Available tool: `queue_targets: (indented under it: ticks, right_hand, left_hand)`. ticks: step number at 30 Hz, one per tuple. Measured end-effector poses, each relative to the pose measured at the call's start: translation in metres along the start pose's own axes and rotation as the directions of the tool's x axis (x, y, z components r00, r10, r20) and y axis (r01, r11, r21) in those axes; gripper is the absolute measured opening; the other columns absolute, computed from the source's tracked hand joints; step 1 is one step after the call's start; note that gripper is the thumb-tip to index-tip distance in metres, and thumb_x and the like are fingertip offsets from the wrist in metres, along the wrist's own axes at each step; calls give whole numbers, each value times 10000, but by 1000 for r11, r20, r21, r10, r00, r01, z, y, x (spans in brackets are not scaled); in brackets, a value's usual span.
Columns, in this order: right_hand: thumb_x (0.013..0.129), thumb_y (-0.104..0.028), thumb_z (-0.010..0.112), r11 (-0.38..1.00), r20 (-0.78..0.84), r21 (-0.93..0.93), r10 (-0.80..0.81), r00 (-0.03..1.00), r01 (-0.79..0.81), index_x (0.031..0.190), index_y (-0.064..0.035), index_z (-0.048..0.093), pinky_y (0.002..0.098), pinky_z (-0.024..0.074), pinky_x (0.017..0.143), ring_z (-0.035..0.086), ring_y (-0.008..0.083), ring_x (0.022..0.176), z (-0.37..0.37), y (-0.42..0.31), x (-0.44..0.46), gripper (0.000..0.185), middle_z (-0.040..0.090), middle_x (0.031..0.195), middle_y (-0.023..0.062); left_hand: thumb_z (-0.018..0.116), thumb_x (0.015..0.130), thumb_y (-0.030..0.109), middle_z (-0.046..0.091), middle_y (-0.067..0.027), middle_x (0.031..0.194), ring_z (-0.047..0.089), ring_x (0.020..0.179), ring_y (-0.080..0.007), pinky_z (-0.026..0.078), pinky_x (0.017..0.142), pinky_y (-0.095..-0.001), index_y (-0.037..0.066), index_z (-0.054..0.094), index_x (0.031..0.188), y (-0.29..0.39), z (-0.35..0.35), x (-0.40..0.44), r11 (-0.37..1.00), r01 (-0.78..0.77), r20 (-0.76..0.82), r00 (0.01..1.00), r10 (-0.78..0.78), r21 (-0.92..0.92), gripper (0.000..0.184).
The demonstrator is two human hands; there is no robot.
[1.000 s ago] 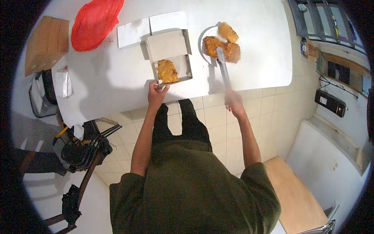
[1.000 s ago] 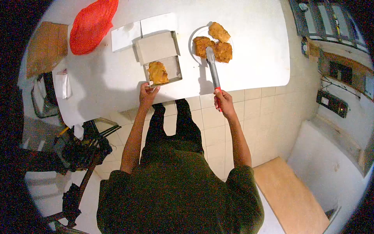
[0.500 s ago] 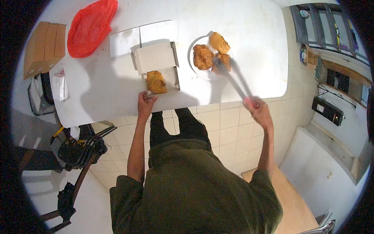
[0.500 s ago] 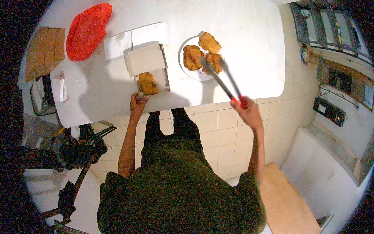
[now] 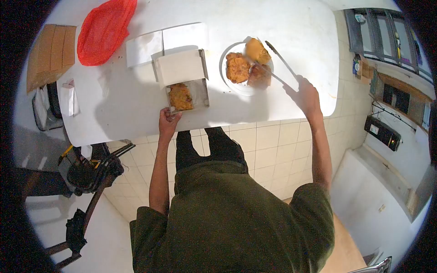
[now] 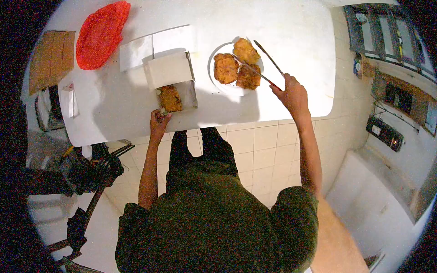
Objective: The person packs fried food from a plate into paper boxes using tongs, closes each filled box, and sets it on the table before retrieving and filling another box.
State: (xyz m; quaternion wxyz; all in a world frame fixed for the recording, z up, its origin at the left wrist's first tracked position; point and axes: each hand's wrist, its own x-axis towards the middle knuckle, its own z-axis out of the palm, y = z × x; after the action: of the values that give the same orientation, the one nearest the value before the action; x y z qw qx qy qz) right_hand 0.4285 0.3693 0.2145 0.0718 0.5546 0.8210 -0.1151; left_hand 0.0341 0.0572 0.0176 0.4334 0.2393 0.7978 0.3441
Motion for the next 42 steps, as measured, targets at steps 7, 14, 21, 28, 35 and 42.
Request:
queue_targets:
  ticks: [7,14,21,28,35,42]
  right_hand:
    - [797,-376,781,1000,73,-1,-11,997,11,1088,0,645,461,555,696,692,362,812,5,8,14,495,696,887,201]
    - [802,-337,783,998,121,53,9,993,-15,1029,-1,654,462,545,666,691,372,768,4,10,13,425,693,830,213]
    - [822,-370,772,995,124,82,41,991,-51,987,0,656,448,530,597,686,375,678,10,20,7,422,672,719,220]
    - [837,-391,757,980,114,151,110,987,-127,957,-6,664,424,509,577,651,327,606,11,22,-3,414,652,678,180]
    - [829,-433,768,941,207,275,140,968,-195,930,-1,697,376,504,586,633,222,618,4,34,0,449,665,701,137]
    - [838,-531,743,795,636,354,182,750,-493,973,-59,687,205,362,368,452,29,453,-22,56,25,494,507,603,-38]
  left_hand:
    - [846,787,372,566,-55,959,525,826,-131,492,740,-282,-12,478,1265,-9,3,2,996,-6,-10,1000,5,-91,715]
    - [828,819,302,583,-49,920,544,777,-119,485,693,-259,5,500,1209,4,0,-1,999,9,-9,1000,-8,54,590]
    - [838,791,373,580,-62,934,538,795,-135,490,716,-286,6,498,1230,2,0,1,1000,5,3,1000,-5,11,665]
    - [842,788,364,572,-54,924,537,793,-138,488,715,-284,2,503,1211,6,0,-1,998,-35,-24,999,36,50,651]
    - [850,773,383,560,-47,905,527,780,-141,490,711,-286,1,505,1218,11,-2,-1,997,4,-23,1000,-2,73,680]
    - [852,772,373,580,-46,896,526,716,-123,497,690,-287,20,506,1231,-2,4,4,997,-83,-38,996,83,9,674]
